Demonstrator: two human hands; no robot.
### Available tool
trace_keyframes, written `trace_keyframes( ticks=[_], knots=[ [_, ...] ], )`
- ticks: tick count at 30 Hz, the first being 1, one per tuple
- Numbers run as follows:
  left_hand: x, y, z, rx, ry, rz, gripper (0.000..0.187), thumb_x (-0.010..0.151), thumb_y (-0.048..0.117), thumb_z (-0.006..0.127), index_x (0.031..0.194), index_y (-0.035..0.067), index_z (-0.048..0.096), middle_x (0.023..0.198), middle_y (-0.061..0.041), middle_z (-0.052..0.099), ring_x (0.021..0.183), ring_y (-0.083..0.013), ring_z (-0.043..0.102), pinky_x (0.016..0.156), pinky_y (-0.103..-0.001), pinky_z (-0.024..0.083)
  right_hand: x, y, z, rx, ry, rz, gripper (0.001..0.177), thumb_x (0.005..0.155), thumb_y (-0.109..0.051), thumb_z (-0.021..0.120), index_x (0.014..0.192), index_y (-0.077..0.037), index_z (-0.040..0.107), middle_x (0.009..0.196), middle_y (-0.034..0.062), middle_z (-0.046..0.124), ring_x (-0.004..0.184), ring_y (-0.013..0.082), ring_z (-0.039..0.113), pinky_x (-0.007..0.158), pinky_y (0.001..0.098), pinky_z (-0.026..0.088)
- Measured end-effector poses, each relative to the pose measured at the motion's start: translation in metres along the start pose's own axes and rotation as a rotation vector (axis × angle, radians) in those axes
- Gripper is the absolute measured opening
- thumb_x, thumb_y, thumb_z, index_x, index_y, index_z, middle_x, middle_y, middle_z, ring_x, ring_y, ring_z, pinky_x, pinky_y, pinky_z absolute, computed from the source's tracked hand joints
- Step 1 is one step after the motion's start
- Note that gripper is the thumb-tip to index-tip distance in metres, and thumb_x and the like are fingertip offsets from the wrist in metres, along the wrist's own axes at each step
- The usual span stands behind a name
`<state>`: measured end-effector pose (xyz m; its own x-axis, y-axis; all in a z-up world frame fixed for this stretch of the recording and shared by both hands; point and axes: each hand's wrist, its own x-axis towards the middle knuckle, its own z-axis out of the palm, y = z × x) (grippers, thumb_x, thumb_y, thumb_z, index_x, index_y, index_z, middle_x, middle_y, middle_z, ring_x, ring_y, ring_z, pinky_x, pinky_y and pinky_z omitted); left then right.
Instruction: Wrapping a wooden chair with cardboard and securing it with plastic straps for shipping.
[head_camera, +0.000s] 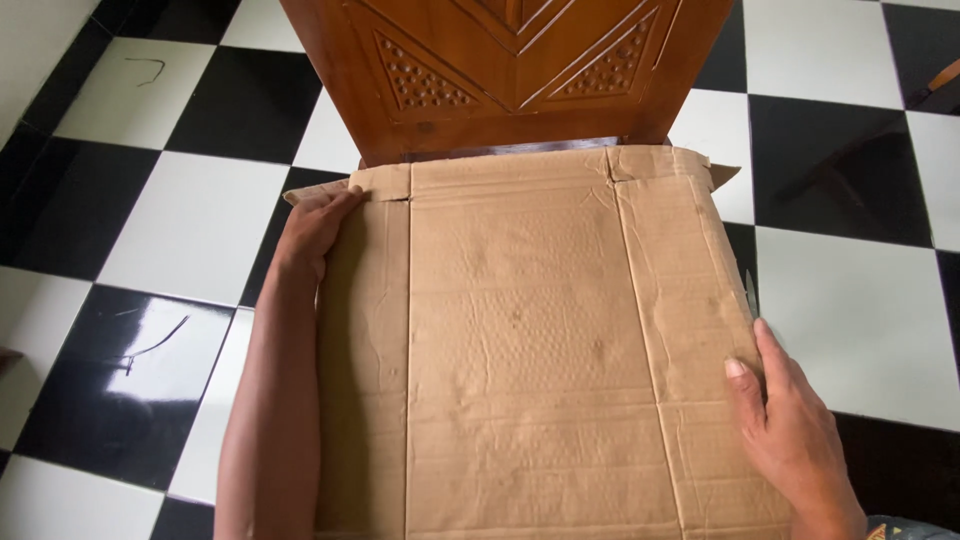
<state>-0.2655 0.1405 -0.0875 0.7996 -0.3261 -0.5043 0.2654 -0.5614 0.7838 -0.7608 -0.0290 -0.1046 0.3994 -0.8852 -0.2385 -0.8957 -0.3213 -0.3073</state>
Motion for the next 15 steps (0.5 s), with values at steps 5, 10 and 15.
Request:
trace_keyframes(
  ticks=[5, 10, 15],
  knots=[
    [0.010, -0.003, -0.013, -0.053, -0.095, 0.140, 0.028, 0.102, 0.028, 0.064, 0.121, 0.008, 0.068, 0.095, -0.005, 0.068, 0.077, -0.0095, 0.064, 0.073, -0.024, 0.055, -0.001, -0.001, 0.000, -0.030, 0.010, 0.006, 0.064, 0.105, -0.037, 0.039, 0.162, -0.008, 0.033, 0.150, 0.0227, 0.053, 0.126, 0.0414, 0.061, 0.099, 0.0557, 0.053],
    [0.010, -0.020, -0.001, 0.123, -0.088, -0.032, 0.089, 0.091, 0.060, 0.048, 0.154, -0.003, 0.036, 0.148, -0.027, 0.051, 0.129, -0.0426, 0.060, 0.107, -0.049, 0.051, -0.006, 0.002, 0.005, -0.067, 0.075, -0.041, 0.065, 0.104, -0.038, 0.043, 0.161, -0.007, 0.037, 0.144, 0.0210, 0.060, 0.114, 0.0415, 0.068, 0.091, 0.0533, 0.056],
    [0.026, -0.031, -0.004, 0.018, -0.100, 0.047, 0.082, 0.093, 0.054, 0.056, 0.148, -0.006, 0.043, 0.137, -0.026, 0.061, 0.117, -0.0349, 0.069, 0.096, -0.038, 0.060, -0.004, -0.001, 0.003, -0.093, 0.064, -0.033, 0.065, 0.105, -0.040, 0.039, 0.162, -0.008, 0.036, 0.141, 0.0211, 0.061, 0.111, 0.0411, 0.069, 0.089, 0.0538, 0.058]
  ],
)
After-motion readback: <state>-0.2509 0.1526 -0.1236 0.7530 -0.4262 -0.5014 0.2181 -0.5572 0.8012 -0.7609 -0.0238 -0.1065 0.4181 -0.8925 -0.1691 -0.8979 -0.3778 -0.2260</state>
